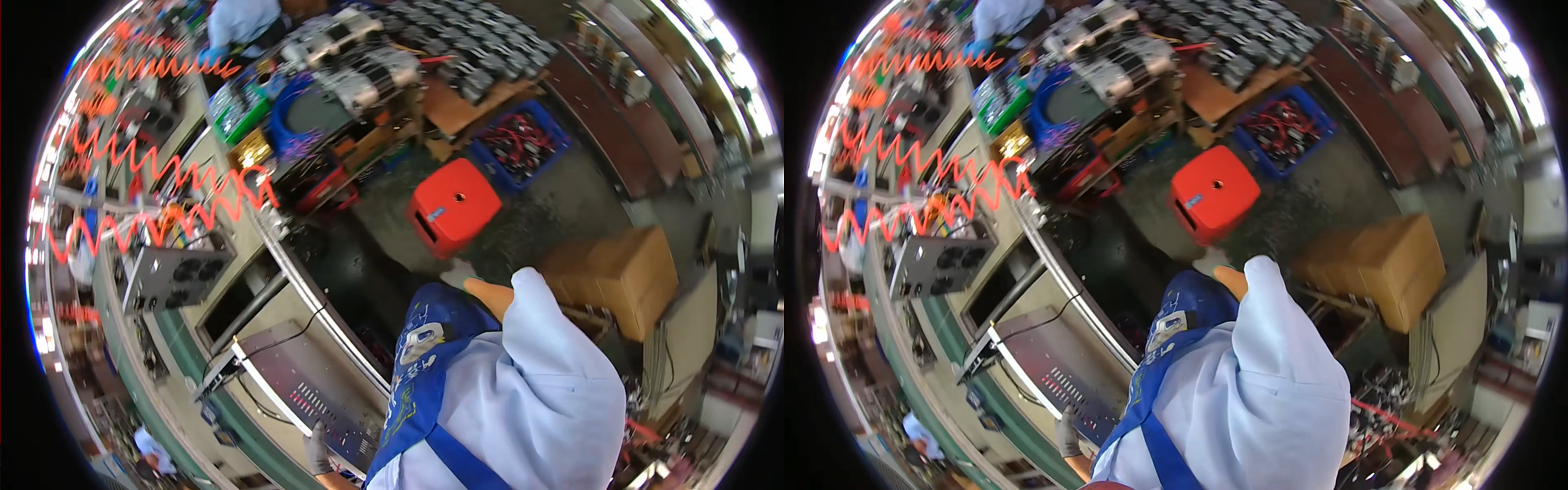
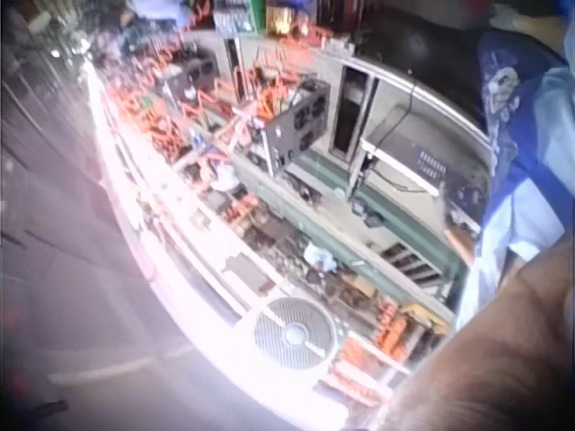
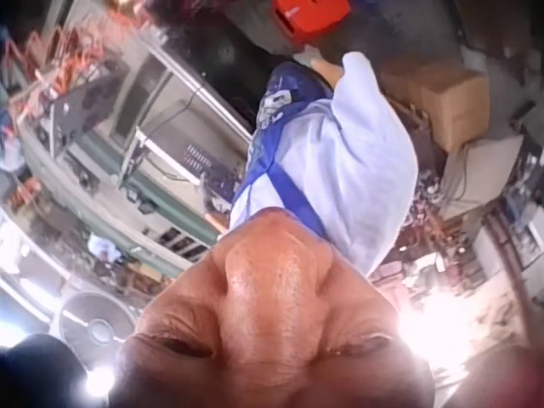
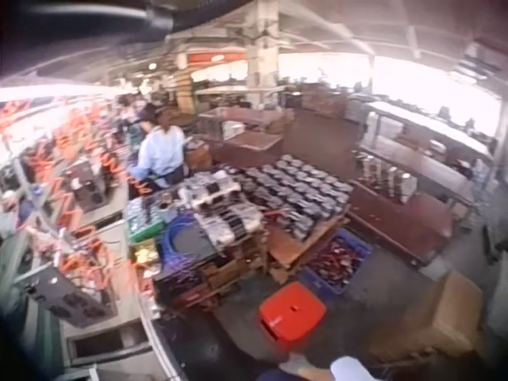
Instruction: Assembling internal components and wiring into a metal housing using a power screwdriver.
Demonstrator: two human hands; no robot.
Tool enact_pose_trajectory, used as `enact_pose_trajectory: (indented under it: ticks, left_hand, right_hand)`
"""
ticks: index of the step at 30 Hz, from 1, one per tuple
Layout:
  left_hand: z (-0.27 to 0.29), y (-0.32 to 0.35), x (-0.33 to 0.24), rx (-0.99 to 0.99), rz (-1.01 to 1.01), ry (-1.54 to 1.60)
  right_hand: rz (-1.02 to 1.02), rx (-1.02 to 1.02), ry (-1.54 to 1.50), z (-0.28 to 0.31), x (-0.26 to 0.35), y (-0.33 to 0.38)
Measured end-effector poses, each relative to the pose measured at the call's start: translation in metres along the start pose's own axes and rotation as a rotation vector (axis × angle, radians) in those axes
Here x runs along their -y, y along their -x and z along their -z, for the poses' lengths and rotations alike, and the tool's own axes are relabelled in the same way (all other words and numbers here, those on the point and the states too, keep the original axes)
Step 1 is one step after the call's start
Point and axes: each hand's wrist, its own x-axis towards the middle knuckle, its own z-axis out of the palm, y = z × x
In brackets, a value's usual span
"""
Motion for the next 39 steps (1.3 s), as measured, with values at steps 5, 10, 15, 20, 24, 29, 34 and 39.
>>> enact_pose_trajectory:
  ticks: [5, 10, 15, 20, 24, 29, 34, 39]
  left_hand:
    - [-0.003, -0.018, -0.047, -0.4, -0.479, -0.925]
    - [-0.103, 0.008, -0.138, -0.262, -0.714, -0.459]
    - [-0.31, 0.037, -0.193, 0.352, -0.742, -1.033]
    - [-0.492, 0.042, -0.176, 0.802, -0.86, -1.395]
    - [-0.61, 0.074, -0.184, 0.782, -0.948, -1.282]
    - [-0.744, 0.121, -0.216, 0.943, -1.121, -1.152]
    - [-0.841, 0.15, -0.225, 1.167, -1.154, -1.307]
    - [-0.864, 0.173, -0.248, 1.494, -1.127, -1.627]
  right_hand:
    - [-0.55, -0.009, -0.256, 0.013, -0.237, 0.091]
    - [-0.762, -0.108, -0.685, 0.032, -0.31, 0.12]
    - [-0.282, -0.352, -0.497, 0.058, -0.34, 0.078]
    - [-0.18, -0.369, -0.661, 0.194, -0.357, 0.056]
    - [-0.131, -0.679, -0.205, 0.332, -0.444, 0.054]
    - [-0.327, -1.073, 0.064, 0.438, -0.614, 0.074]
    - [-0.534, -1.044, 0.147, 0.453, -0.639, 0.104]
    - [-0.554, -1.209, 0.029, 0.389, -0.558, 0.148]
